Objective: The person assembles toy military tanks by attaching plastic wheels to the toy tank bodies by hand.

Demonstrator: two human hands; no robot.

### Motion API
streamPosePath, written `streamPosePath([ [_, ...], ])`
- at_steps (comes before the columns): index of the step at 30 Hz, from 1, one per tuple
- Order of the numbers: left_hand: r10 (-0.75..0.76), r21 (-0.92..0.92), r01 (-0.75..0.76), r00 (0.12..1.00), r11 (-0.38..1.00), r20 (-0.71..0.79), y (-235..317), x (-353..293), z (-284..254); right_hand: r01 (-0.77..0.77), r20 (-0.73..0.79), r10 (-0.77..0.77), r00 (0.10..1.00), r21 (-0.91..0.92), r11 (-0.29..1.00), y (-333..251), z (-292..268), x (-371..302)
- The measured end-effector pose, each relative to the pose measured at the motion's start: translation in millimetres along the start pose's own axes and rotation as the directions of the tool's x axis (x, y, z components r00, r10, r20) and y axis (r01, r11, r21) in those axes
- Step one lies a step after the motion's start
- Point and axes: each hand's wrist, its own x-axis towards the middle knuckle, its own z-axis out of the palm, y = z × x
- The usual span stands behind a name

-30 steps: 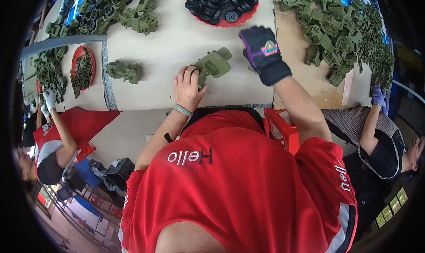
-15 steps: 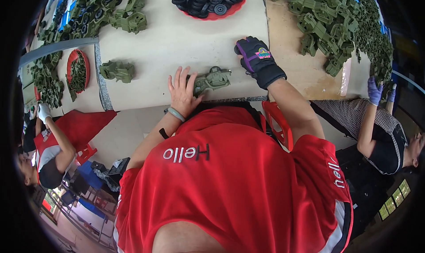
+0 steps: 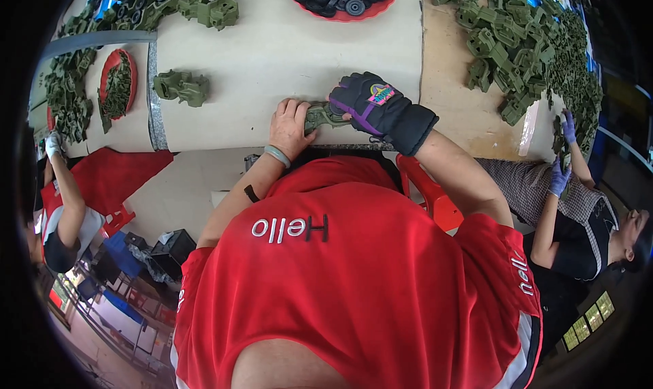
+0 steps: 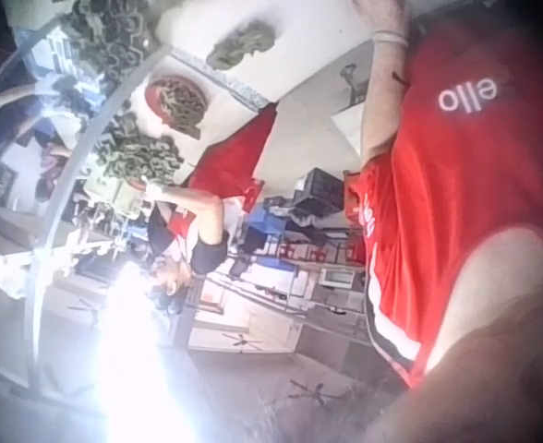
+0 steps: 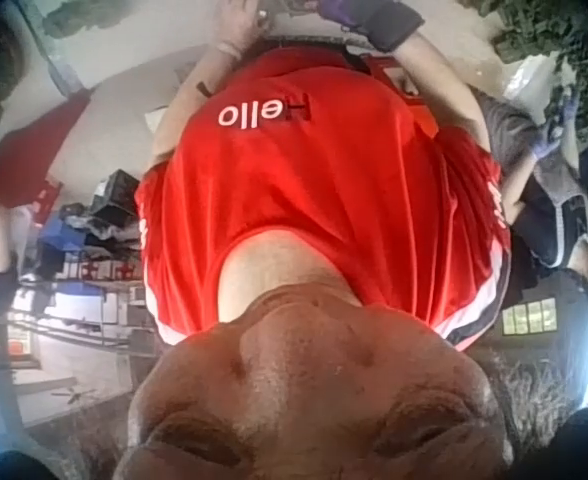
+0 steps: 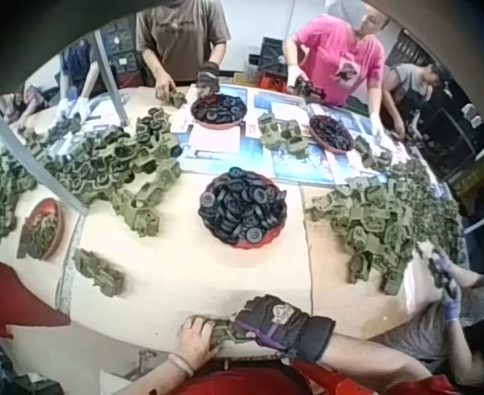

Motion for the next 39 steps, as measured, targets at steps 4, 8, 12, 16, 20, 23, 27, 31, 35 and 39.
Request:
streamPosePath([
  [4,0.011,-0.007,-0.011,1.0,1.0,-0.007,0.3,-0.2,-0.2,0.042,-0.039,-0.043,0.998,-0.037,0.998,3.4,4.8,5.0],
  [8,0.01,-0.015,-0.01,1.0,1.0,-0.022,-1.4,-1.6,-1.0,-0.068,0.037,0.07,0.997,-0.055,0.996,-7.1,0.1,5.7],
  [12,0.021,-0.035,-0.022,0.999,0.999,-0.035,-3.5,-1.9,0.1,-0.066,-0.251,0.082,0.965,0.07,0.995,1.3,12.2,8.0],
  [16,0.043,-0.032,-0.046,0.996,0.998,-0.074,-3.9,-2.2,0.4,-0.178,-0.409,0.232,0.883,0.166,0.97,5.9,29.9,45.4],
  [20,0.07,-0.022,-0.072,0.993,0.997,-0.09,-6.0,-1.1,2.7,-0.222,-0.291,0.228,0.929,0.052,0.974,-1.4,53.3,58.0],
  [23,0.05,-0.035,-0.052,0.997,0.998,-0.06,-7.5,-2.7,5.5,-0.178,-0.335,0.162,0.928,-0.018,0.984,-0.6,53.0,60.3],
  [27,0.094,0.01,-0.093,0.989,0.996,-0.113,-10.2,-1.9,9.8,-0.189,-0.342,0.166,0.925,-0.035,0.981,0.6,52.9,61.7],
  [31,0.082,0.005,-0.082,0.994,0.997,-0.067,-12.0,-3.6,12.3,-0.194,-0.326,0.171,0.93,-0.038,0.98,-0.7,53.0,63.0],
  [35,0.101,-0.005,-0.102,0.991,0.995,-0.082,-13.5,0.5,11.2,-0.199,-0.305,0.182,0.935,-0.027,0.98,-1.1,49.0,63.5],
  [39,0.101,0.008,-0.101,0.991,0.995,-0.087,-11.9,-0.9,9.0,-0.19,-0.292,0.174,0.94,-0.026,0.981,-2.3,48.0,65.6],
])
